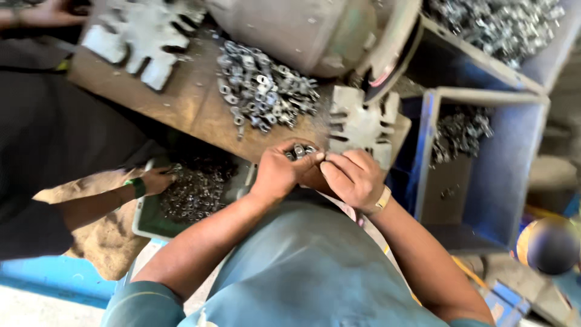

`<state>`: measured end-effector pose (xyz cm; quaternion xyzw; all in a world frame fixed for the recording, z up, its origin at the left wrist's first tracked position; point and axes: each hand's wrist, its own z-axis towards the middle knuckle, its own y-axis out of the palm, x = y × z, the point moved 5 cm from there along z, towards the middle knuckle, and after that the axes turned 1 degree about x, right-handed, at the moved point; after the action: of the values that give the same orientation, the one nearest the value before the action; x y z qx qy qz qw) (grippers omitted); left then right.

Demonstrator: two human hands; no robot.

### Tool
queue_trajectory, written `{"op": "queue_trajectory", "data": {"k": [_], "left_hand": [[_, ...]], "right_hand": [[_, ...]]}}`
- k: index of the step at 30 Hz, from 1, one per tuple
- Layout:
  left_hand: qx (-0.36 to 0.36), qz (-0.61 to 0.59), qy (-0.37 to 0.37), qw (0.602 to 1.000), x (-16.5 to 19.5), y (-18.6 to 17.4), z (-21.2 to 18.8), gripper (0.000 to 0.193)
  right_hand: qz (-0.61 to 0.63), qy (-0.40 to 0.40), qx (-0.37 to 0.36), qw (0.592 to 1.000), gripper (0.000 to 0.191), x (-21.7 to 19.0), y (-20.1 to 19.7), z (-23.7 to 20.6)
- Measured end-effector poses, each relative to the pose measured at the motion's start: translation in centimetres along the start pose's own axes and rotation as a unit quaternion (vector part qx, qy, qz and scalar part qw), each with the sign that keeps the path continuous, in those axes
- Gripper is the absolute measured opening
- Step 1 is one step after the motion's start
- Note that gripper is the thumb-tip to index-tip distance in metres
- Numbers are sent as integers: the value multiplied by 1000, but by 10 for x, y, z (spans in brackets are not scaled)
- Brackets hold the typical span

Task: The person picks small metal castings from a pile on the workbench, holds each against a running bench grinder to grind its edges, producing sparks, then places the ground part into a bin. The person repeats this pick-grind-place cycle continuously, occasionally handling several parts at once and reaching into the bin.

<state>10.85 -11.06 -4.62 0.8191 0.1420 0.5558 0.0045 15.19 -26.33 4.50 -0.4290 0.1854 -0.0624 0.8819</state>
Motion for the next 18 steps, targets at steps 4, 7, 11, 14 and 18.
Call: {"op": "queue_trajectory", "data": {"k": [4, 7, 11, 14, 18], "left_hand": [[52, -115, -56, 990, -11, -35, -8, 20], [63, -254, -90, 961, -23, -63, -20, 24], [70, -375, -93, 920, -30, -80, -27, 27], [74, -393, -51, 915, -28, -85, -31, 23], [43, -376, -12, 925, -25, -95, -35, 21]], "right_hand": [[129, 159, 40, 978, 34, 7, 13, 23], [49, 243, 12, 969, 21, 19, 34, 43], [34, 162, 19, 986, 53, 17, 69, 86], [14, 167, -8, 986, 65, 14, 88, 115], [83, 340, -24, 936, 60, 19, 98, 121]]}}
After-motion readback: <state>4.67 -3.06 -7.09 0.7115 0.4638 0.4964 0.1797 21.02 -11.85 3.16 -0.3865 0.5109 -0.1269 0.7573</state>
